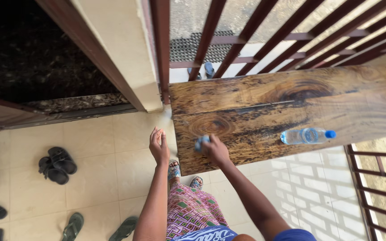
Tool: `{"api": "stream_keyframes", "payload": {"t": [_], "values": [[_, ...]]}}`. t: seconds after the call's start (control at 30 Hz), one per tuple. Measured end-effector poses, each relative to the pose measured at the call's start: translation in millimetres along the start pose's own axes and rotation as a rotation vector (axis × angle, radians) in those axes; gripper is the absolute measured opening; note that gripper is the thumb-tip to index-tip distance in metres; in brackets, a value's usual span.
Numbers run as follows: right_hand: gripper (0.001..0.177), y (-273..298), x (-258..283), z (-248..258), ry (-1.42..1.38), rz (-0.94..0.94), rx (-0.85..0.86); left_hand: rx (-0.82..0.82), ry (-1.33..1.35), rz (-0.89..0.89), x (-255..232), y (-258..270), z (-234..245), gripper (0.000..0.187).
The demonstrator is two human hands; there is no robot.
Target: The person wipes a wooden table surface with a blue cloth, repeatedly pouring water from a plastic bottle onto the cloth to keep it damp. The person moves the cloth back and forth across the table, occasionally shifting the water bottle to access different areas.
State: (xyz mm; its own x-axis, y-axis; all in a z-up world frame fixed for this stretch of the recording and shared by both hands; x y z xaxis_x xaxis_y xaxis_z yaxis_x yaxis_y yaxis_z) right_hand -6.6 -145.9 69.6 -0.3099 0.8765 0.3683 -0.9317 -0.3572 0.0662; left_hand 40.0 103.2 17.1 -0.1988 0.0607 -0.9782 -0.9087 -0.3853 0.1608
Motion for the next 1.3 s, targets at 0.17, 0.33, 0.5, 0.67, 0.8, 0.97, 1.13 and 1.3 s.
{"api": "stream_keyframes", "payload": {"t": [0.17, 0.33, 0.5, 0.67, 0.8, 0.97, 1.13, 1.3], "values": [[0.026, -43, 32, -13, -0.108, -0.199, -0.286, 0.028, -0.170, -0.125, -6, 28, -27, 0.028], [0.042, 29, 84, -41, -0.210, 0.090, -0.287, 0.145, 0.003, 0.017, 3, 52, -54, 0.030], [0.042, 85, 29, -25, -0.021, -0.026, -0.430, 0.176, -0.070, -0.025, 1, 55, -52, 0.030], [0.028, 42, -40, 9, -0.043, -0.403, -0.428, 0.141, -0.170, -0.041, -4, 55, -56, 0.029], [0.027, 3, -17, 5, -0.099, -0.469, -0.481, 0.091, -0.390, -0.241, -10, 61, -75, 0.029], [0.030, 51, 36, -19, -0.186, -0.270, -0.394, 0.193, -0.560, -0.331, 0, 64, -100, 0.047], [0.024, 110, -5, -14, -0.236, -0.488, -0.386, 0.229, -0.822, -0.405, 8, 66, -107, 0.067], [0.027, 67, -78, 14, -0.046, -0.703, -0.490, 0.214, -0.982, -0.403, 7, 68, -115, 0.073]]}}
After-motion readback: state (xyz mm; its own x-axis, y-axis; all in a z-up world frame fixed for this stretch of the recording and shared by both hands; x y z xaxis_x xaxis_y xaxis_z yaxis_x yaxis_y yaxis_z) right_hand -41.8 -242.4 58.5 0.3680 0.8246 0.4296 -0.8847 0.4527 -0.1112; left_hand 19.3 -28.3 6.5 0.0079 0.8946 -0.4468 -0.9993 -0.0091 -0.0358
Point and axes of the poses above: each hand's wrist, its own y-axis away from the middle knuckle, its own z-axis out of the back of the hand, x = y × z, the point moved 3 cm from there along -y, towards the middle knuckle, and after that the axes turned 10 degrees about z, right-handed, at the moved point
